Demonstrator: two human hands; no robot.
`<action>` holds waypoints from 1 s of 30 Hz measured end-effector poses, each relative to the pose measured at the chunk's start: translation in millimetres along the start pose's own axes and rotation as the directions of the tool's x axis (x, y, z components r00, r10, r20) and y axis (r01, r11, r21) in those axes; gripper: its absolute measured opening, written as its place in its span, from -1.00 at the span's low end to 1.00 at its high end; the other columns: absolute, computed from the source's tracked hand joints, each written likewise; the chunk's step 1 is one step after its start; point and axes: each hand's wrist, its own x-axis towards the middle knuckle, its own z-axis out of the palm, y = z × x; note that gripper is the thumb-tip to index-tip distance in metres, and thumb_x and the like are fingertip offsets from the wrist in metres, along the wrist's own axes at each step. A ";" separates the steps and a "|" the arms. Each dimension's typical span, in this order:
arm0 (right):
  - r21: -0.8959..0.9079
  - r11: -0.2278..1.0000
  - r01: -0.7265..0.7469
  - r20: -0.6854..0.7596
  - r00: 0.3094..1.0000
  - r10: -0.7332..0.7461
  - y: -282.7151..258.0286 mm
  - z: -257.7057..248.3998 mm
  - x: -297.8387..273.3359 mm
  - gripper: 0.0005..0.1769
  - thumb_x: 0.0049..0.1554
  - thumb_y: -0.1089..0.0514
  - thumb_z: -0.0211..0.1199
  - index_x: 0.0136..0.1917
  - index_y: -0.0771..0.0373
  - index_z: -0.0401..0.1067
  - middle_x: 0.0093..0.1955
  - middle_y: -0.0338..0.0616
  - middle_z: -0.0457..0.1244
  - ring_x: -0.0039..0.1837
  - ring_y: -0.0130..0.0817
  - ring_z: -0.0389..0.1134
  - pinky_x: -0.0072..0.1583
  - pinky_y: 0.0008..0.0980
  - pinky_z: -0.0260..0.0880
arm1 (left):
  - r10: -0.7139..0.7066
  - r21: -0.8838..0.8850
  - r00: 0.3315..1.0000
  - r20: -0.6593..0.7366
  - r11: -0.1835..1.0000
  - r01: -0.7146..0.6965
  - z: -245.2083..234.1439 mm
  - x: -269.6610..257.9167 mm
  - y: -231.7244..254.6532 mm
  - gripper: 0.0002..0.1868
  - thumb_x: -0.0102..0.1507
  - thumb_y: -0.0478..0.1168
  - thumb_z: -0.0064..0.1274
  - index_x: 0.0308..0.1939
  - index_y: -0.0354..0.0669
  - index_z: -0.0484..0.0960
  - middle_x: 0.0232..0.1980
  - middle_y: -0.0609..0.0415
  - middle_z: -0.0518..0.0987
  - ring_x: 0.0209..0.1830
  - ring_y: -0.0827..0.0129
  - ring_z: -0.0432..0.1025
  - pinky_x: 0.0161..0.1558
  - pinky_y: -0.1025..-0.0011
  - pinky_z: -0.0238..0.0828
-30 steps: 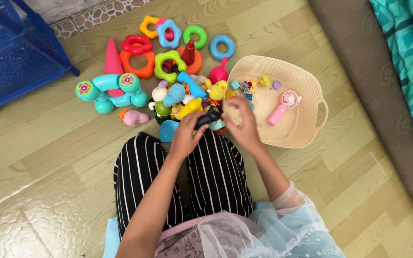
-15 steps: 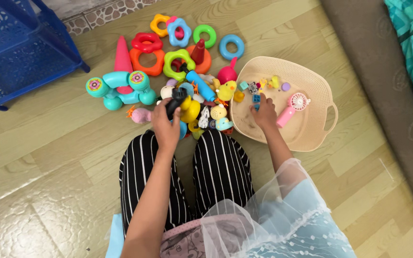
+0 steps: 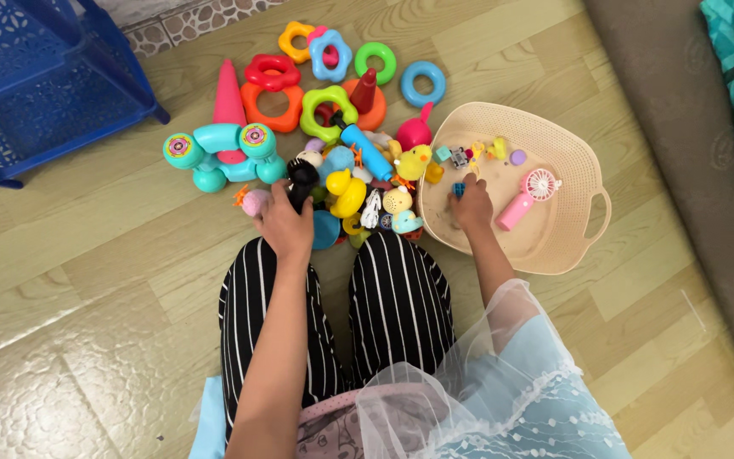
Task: The person empties a basket of toys onto the floor while sitting down, picking out various plastic toys, rings, and a handheld fan one by one.
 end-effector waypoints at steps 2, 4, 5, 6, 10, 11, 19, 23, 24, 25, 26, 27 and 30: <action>0.102 0.993 0.066 -0.084 0.995 -0.057 7.1 5.4 -0.8 -0.44 0.04 0.06 0.43 0.24 0.12 0.28 0.18 0.13 0.24 0.13 0.16 0.37 0.11 0.03 0.40 | -0.006 -0.008 1.000 0.004 1.000 0.006 0.0 0.0 -1.9 -0.38 0.14 -0.07 0.34 0.22 -0.01 0.42 0.00 -0.07 0.62 0.13 -0.03 0.45 0.23 -0.07 0.15; 0.122 0.990 0.069 -0.096 0.994 -0.057 12.5 10.2 -1.2 -0.46 0.03 0.08 0.43 0.22 0.12 0.29 0.14 0.13 0.25 0.12 0.15 0.37 0.11 0.02 0.39 | -0.011 -0.017 1.000 0.008 1.000 0.011 -0.5 0.0 -1.3 -0.33 0.12 -0.07 0.36 0.24 -0.01 0.39 0.02 -0.07 0.63 0.13 -0.05 0.46 0.21 -0.08 0.17; 0.143 0.987 0.074 -0.110 0.992 -0.058 14.3 11.7 -1.1 -0.48 0.02 0.10 0.43 0.20 0.12 0.31 0.11 0.13 0.27 0.12 0.15 0.37 0.11 0.02 0.38 | -0.033 -0.033 0.999 0.026 0.999 0.033 -1.2 1.1 -0.1 -0.23 0.11 -0.09 0.36 0.32 -0.02 0.30 0.05 -0.11 0.62 0.12 -0.07 0.46 0.22 -0.09 0.18; 0.143 0.987 0.074 -0.112 0.992 -0.058 16.8 12.5 -2.3 -0.48 0.02 0.10 0.43 0.20 0.12 0.31 0.11 0.13 0.27 0.12 0.15 0.37 0.11 0.02 0.38 | -0.054 -0.049 0.998 0.044 0.997 0.056 -2.2 2.0 1.2 -0.13 0.10 -0.11 0.36 0.40 -0.04 0.21 0.08 -0.14 0.61 0.11 -0.09 0.47 0.22 -0.09 0.18; 0.265 0.951 0.161 -0.203 0.973 -0.108 22.9 3.9 -7.8 -0.48 0.00 0.13 0.45 0.19 0.18 0.33 -0.07 0.09 0.30 -0.04 0.04 0.39 -0.01 -0.05 0.39 | -0.125 -0.021 0.979 0.158 0.991 0.130 -5.1 1.9 5.0 -0.03 0.16 -0.13 0.32 0.53 0.03 0.05 0.05 -0.16 0.63 0.13 -0.05 0.50 0.32 -0.10 0.16; 0.325 0.936 0.135 -0.177 0.981 -0.081 23.1 -1.6 -9.4 -0.47 0.00 0.12 0.45 0.20 0.20 0.33 -0.14 0.07 0.29 -0.12 -0.03 0.40 -0.06 -0.09 0.39 | -0.119 -0.025 0.981 0.155 0.992 0.124 -5.2 2.6 5.0 -0.03 0.17 -0.14 0.31 0.54 0.04 0.04 0.08 -0.15 0.62 0.13 -0.06 0.49 0.30 -0.11 0.16; 0.562 0.782 0.270 -0.328 0.940 -0.089 -9.2 -66.0 -26.4 -0.47 0.05 0.18 0.53 0.22 0.23 0.36 -0.21 -0.17 0.25 -0.20 -0.44 0.26 -0.17 -0.38 0.33 | -0.076 -0.030 0.993 0.094 0.996 0.080 -3.8 3.9 2.9 -0.02 0.12 -0.18 0.35 0.51 0.03 0.08 0.16 -0.23 0.53 0.15 -0.14 0.45 0.20 -0.10 0.24; 0.619 0.655 0.433 -0.411 0.890 -0.198 -57.4 -96.8 -41.8 -0.49 0.08 0.25 0.50 0.24 0.24 0.36 -0.12 -0.24 0.27 -0.12 -0.50 0.29 -0.18 -0.47 0.39 | -0.058 -0.120 0.996 0.070 0.991 0.066 -4.0 4.6 0.6 -0.03 0.12 -0.24 0.33 0.51 0.00 0.10 0.25 -0.26 0.44 0.15 -0.19 0.43 0.13 -0.04 0.32; 0.619 0.656 0.433 -0.412 0.889 -0.198 -71.1 -101.9 -48.4 -0.49 0.08 0.25 0.50 0.24 0.24 0.36 -0.12 -0.24 0.27 -0.12 -0.50 0.29 -0.18 -0.47 0.39 | -0.081 -0.144 0.992 0.100 0.985 0.095 -3.7 5.1 -0.2 -0.03 0.14 -0.26 0.32 0.54 0.00 0.09 0.27 -0.28 0.40 0.14 -0.20 0.42 0.14 -0.01 0.35; 0.676 0.603 0.423 -0.367 0.903 -0.222 -85.1 -105.3 -55.2 -0.49 0.08 0.26 0.48 0.25 0.24 0.35 -0.11 -0.22 0.24 -0.11 -0.50 0.29 -0.16 -0.47 0.42 | -0.080 -0.144 0.992 0.100 0.985 0.094 -3.0 5.5 -0.8 -0.03 0.14 -0.26 0.32 0.54 0.00 0.09 0.27 -0.28 0.40 0.14 -0.20 0.42 0.14 -0.01 0.35; 0.730 0.548 0.407 -0.322 0.913 -0.250 -99.0 -107.3 -61.5 -0.48 0.09 0.26 0.47 0.27 0.25 0.34 -0.09 -0.21 0.22 -0.10 -0.51 0.29 -0.15 -0.48 0.45 | -0.054 -0.144 0.995 0.081 0.987 0.065 -1.9 6.0 -1.1 -0.03 0.12 -0.27 0.33 0.52 0.00 0.10 0.28 -0.27 0.39 0.17 -0.20 0.41 0.15 -0.03 0.33; 0.730 0.548 0.407 -0.321 0.913 -0.251 -112.4 -108.1 -67.1 -0.48 0.09 0.26 0.47 0.27 0.25 0.34 -0.09 -0.21 0.22 -0.10 -0.51 0.29 -0.15 -0.48 0.45 | -0.028 -0.144 0.998 0.062 0.989 0.037 -1.1 6.3 -1.7 -0.03 0.11 -0.28 0.33 0.51 0.00 0.11 0.29 -0.26 0.38 0.20 -0.20 0.40 0.16 -0.05 0.31; 0.638 0.584 0.502 -0.336 0.864 -0.376 -145.0 -106.1 -80.6 -0.46 0.08 0.28 0.48 0.28 0.27 0.36 0.02 -0.12 0.21 -0.03 -0.41 0.29 -0.05 -0.42 0.44 | -0.006 -0.152 0.999 0.036 0.988 0.011 1.0 7.4 -0.7 -0.05 0.12 -0.26 0.33 0.50 0.01 0.14 0.35 -0.26 0.34 0.27 -0.20 0.36 0.17 -0.07 0.32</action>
